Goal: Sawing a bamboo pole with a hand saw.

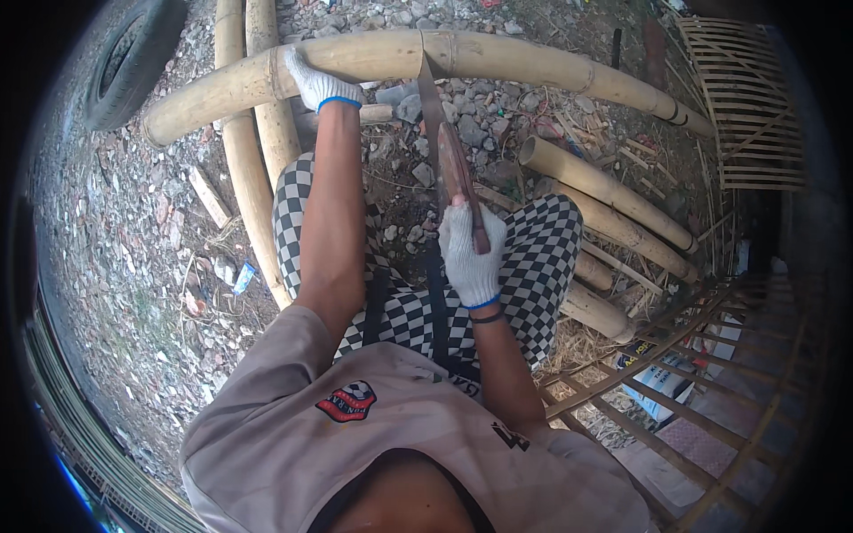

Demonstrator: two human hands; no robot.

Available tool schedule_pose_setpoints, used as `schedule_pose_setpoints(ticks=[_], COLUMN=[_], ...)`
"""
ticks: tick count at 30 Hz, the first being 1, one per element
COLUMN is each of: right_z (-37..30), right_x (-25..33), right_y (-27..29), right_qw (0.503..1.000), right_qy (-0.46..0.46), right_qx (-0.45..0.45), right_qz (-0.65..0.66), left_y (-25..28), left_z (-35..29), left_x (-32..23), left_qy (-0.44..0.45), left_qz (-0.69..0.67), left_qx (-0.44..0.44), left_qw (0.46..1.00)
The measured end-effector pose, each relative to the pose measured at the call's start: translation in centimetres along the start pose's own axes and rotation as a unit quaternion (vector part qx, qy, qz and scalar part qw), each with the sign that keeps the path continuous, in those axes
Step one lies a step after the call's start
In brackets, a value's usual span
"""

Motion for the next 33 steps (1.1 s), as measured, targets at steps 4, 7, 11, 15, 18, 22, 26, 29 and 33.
schedule_pose_setpoints(ticks=[4,7,11,15,18,22,26,29,33], right_z=[13.3,7.3,-0.6,15.1,10.5,9.9,11.4,11.7,11.5], right_x=[2.3,1.1,-0.4,1.0,1.4,2.5,5.6,9.5,11.8], right_y=[-0.6,-1.5,-0.2,-1.0,-3.5,-3.2,-3.8,-4.1,-4.2], right_qw=[0.994,0.996,0.999,0.983,0.996,0.999,0.999,0.999,0.997], right_qy=[0.094,0.073,0.010,0.166,0.081,0.038,-0.017,-0.006,-0.010], right_qx=[-0.039,-0.024,0.000,-0.060,-0.033,-0.004,0.010,0.023,0.024], right_qz=[-0.037,-0.047,-0.047,-0.053,0.011,0.035,0.029,0.046,0.071], left_y=[-4.3,-3.2,0.5,-4.7,-2.1,-1.9,-1.4,-3.9,-5.9], left_z=[-5.2,-3.1,-1.8,-6.4,-6.1,-6.0,-2.4,-2.2,-1.8], left_x=[3.4,0.6,-1.0,2.4,-1.8,-1.3,0.9,1.8,1.2], left_qy=[0.072,0.043,0.047,0.067,0.025,0.021,0.061,0.044,0.039], left_qz=[0.003,0.021,0.002,0.001,0.029,-0.036,-0.008,-0.071,-0.111], left_qx=[-0.025,-0.045,-0.090,-0.060,-0.094,-0.083,0.048,0.198,0.235], left_qw=[0.997,0.998,0.995,0.996,0.995,0.996,0.997,0.977,0.965])
Point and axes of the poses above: each hand's wrist, its own z-axis towards the middle knuckle, its own y-axis out of the back of the hand, x = y × z, the point moved 9 cm from there along z, towards the middle knuckle, and after that the axes turned 3 degrees about x, right-handed, at the moved point
